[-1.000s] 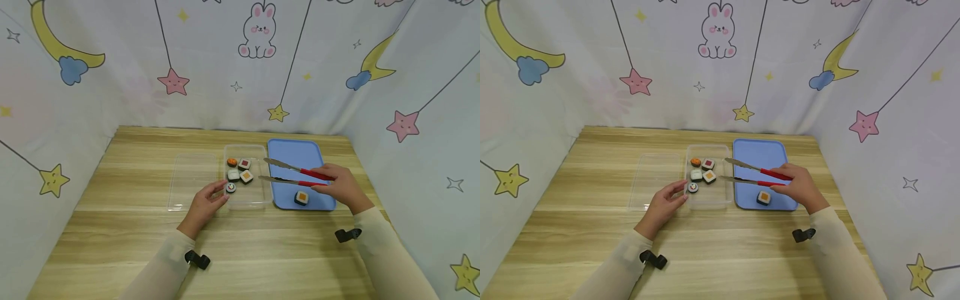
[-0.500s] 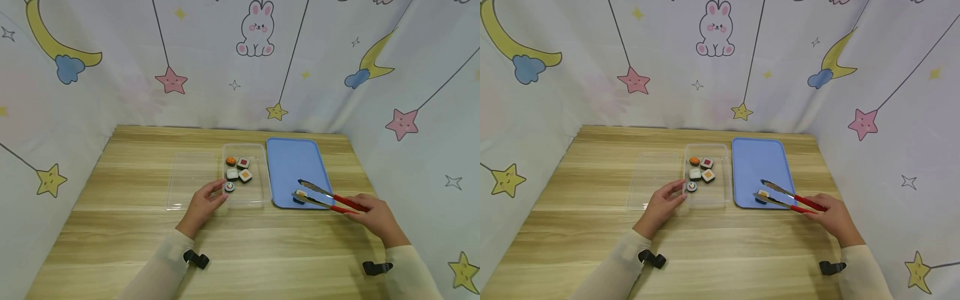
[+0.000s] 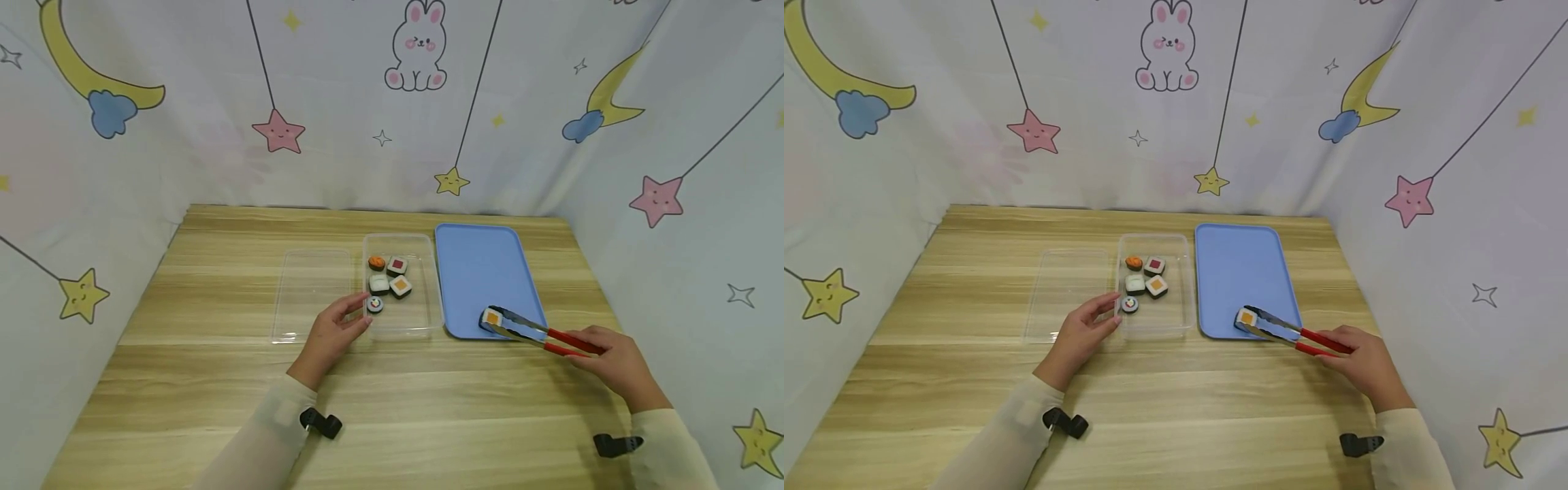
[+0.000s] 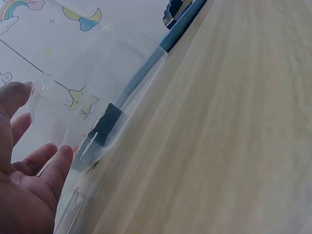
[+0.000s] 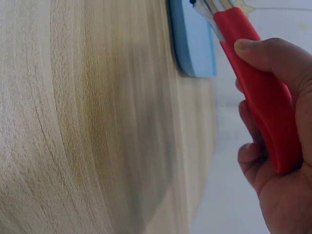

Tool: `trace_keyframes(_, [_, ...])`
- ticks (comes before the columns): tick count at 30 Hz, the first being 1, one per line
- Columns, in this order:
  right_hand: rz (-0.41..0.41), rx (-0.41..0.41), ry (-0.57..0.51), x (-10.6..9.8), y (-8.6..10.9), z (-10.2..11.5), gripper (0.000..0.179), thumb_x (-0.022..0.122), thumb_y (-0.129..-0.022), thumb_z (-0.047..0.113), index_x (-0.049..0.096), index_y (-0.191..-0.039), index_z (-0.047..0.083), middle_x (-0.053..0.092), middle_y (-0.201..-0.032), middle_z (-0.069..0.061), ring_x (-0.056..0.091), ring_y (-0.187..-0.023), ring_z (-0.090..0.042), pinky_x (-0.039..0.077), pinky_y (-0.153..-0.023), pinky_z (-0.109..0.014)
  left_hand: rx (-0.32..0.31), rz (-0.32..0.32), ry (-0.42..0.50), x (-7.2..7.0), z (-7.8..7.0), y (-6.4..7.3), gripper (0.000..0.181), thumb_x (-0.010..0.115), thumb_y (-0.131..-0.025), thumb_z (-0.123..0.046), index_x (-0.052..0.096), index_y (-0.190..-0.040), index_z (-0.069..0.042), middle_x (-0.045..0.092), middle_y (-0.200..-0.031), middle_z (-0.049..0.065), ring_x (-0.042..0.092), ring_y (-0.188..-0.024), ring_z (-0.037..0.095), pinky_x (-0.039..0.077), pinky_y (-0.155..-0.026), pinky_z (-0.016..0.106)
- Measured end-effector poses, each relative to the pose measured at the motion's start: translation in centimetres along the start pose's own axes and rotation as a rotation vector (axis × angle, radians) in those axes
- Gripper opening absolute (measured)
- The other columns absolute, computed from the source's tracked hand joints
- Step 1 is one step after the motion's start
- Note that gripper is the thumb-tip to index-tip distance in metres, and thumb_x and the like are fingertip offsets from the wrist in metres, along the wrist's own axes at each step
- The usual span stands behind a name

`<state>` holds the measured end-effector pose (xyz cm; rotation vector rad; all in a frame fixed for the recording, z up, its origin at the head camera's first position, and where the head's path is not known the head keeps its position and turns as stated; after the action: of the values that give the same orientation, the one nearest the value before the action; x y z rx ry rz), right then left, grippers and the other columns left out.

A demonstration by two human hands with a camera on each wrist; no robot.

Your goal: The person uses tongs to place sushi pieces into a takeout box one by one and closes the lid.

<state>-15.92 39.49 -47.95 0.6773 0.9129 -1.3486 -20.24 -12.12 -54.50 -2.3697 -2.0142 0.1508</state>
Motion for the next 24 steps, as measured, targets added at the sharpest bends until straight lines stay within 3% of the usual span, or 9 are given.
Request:
trace_keyframes(5, [-0.016,-0.012,0.003,-0.1,-0.1,0.1,0.042,0.093,-0.079,0.020,0.080,-0.117,0.008,0.074,-0.108,-0.007,0.058,-0.089,0.004,0.052,-0.069,-0.016,0.006,0.002,0.010,0.1,0.0,0.0,0.050,0.076,-0.096,-0.008,0.060,-0.143,-0.001,0.051,-0.154,0.012,0.054,-0.137,0.034,0.054,-0.106,0.031])
trace_keyframes(12, [-0.020,0.005,-0.012,-0.5,-1.2,1.1,0.043,0.090,-0.083,0.027,0.079,-0.121,0.009,0.074,-0.110,-0.010,0.062,-0.090,-0.009,0.053,-0.066,-0.021,0.000,-0.001,0.015,0.0,0.1,-0.1,0.049,0.076,-0.096,-0.008,0.061,-0.142,-0.002,0.051,-0.154,0.012,0.054,-0.137,0.033,0.054,-0.104,0.027])
trace_keyframes(24, [-0.041,-0.082,-0.100,-1.5,-6.4,6.4,0.041,0.089,-0.085,0.025,0.079,-0.121,0.009,0.073,-0.112,-0.012,0.061,-0.094,-0.021,0.055,-0.068,-0.018,0.004,0.005,0.010,0.0,-0.1,0.0,0.050,0.076,-0.096,-0.009,0.060,-0.143,0.000,0.051,-0.154,0.013,0.054,-0.138,0.033,0.054,-0.105,0.028])
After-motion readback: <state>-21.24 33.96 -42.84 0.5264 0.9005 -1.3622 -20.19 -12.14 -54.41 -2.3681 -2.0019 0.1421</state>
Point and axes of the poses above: each hand's wrist, its own y-axis away from the middle knuckle, its own x-axis out of the palm, z = x × y, the point moved 4 cm from there along -y, towards the middle knuckle
